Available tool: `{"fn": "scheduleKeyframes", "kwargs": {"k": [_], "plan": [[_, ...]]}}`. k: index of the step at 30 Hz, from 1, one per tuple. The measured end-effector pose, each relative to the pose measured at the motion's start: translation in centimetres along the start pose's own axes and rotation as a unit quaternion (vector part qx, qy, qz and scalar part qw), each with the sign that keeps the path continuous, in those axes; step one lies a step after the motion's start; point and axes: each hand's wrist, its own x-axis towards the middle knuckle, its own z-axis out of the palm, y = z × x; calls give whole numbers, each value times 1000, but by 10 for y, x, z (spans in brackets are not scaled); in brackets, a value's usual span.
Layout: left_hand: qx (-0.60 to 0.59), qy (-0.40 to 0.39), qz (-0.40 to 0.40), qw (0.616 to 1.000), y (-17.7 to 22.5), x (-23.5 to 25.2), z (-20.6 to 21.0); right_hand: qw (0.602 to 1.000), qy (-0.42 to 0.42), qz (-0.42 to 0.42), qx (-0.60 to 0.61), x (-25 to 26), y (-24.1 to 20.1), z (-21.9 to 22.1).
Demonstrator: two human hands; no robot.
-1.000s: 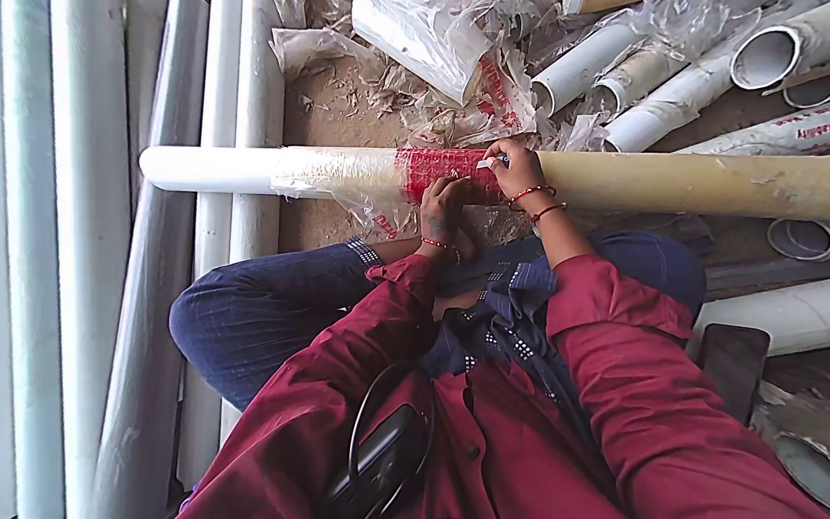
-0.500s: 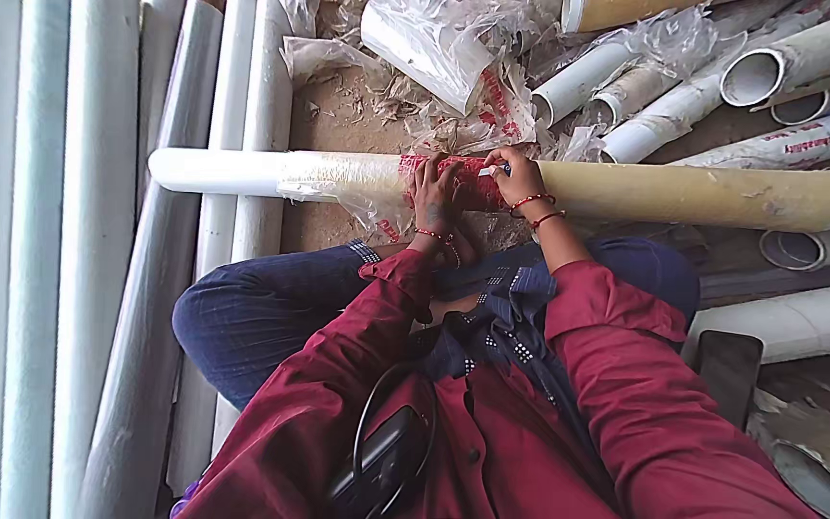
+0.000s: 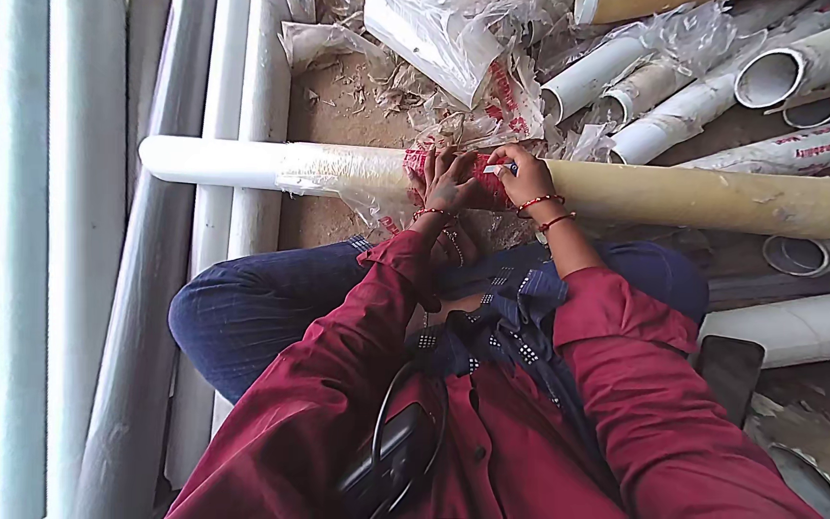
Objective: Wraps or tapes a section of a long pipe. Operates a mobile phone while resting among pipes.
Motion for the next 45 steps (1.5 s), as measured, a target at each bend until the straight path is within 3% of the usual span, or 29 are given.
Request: {"fn": "scheduleKeyframes", "kwargs": {"k": [8,13,17,19,24,30,35,41,45], "plan": [[9,-31,-60,998,18,-1,-3,1000,-2,-1,10,0,1,3],[42,71,73,994,-4,-9,19,1000,3,4,30,1,5,3],[2,195,259,946,-50,-16,38,996,63,8,66,2,12,-3],[49,223,288,930,-59,-29,44,995,71,24,67,2,13,-3],[100,217,219,946,-52,-49,65,996,66,26,60,4,9,-2],[20,216,198,956,-39,-52,72,996,57,26,56,4,9,-1],[41,177,198,963,-35,-58,84,995,54,33,81,4,10,-2],[37,213,227,950,-14,-52,72,976,62,52,203,8,23,-7],[-2,153,150,977,7,-28,59,973,64,59,215,8,19,-6]]}}
